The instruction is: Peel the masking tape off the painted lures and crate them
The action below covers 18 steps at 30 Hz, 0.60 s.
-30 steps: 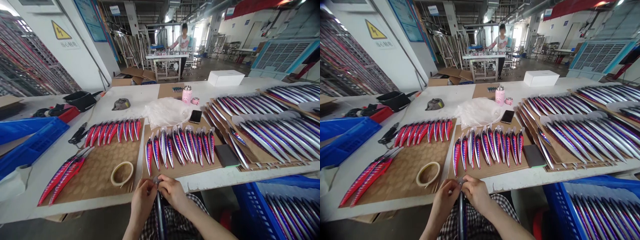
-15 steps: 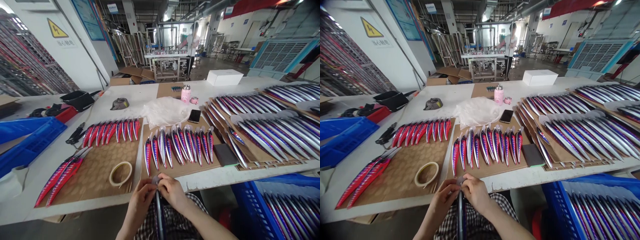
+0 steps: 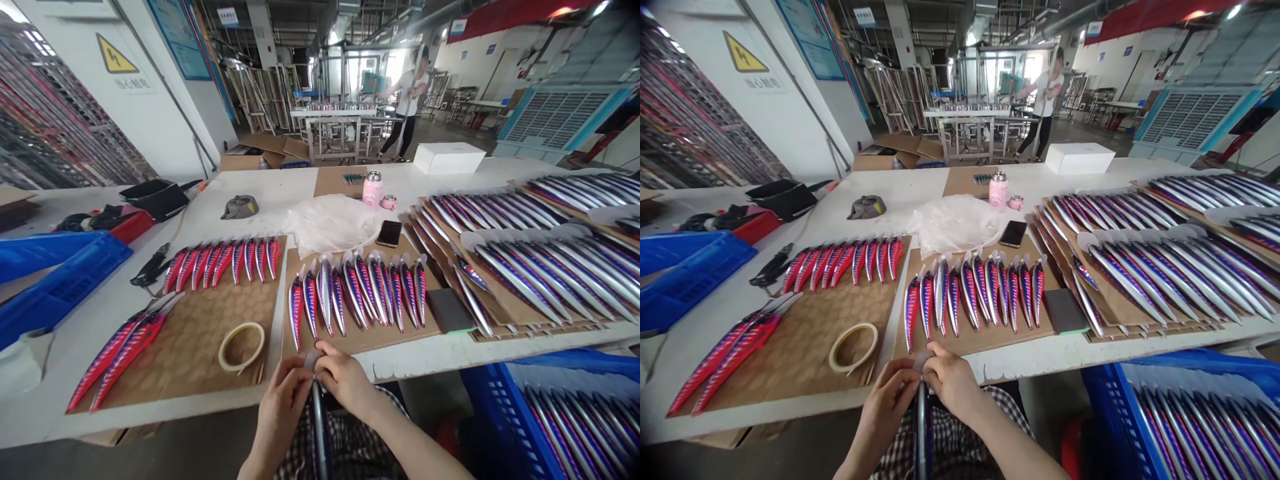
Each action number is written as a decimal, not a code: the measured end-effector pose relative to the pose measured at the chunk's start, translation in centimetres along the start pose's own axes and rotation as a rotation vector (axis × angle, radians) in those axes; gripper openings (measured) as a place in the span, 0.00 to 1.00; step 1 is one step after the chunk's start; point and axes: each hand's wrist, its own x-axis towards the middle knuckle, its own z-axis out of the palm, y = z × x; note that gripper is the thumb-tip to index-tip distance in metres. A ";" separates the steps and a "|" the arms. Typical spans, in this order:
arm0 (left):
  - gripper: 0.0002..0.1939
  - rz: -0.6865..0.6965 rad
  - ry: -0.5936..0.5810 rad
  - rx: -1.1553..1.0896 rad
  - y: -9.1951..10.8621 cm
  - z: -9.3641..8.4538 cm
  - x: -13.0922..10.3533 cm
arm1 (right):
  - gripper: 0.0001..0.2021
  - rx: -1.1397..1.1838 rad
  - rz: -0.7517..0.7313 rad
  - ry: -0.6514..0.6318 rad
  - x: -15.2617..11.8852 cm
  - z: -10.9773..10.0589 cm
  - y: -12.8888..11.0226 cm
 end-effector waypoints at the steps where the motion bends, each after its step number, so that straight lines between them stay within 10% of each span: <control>1: 0.09 -0.008 0.001 0.005 0.0 0.1 0.0 | 0.05 0.009 0.009 0.004 0.1 0.0 0.1; 18: 0.10 -0.066 0.003 -0.008 0.2 0.4 0.1 | 0.12 0.153 0.041 0.068 0.3 -0.6 -0.6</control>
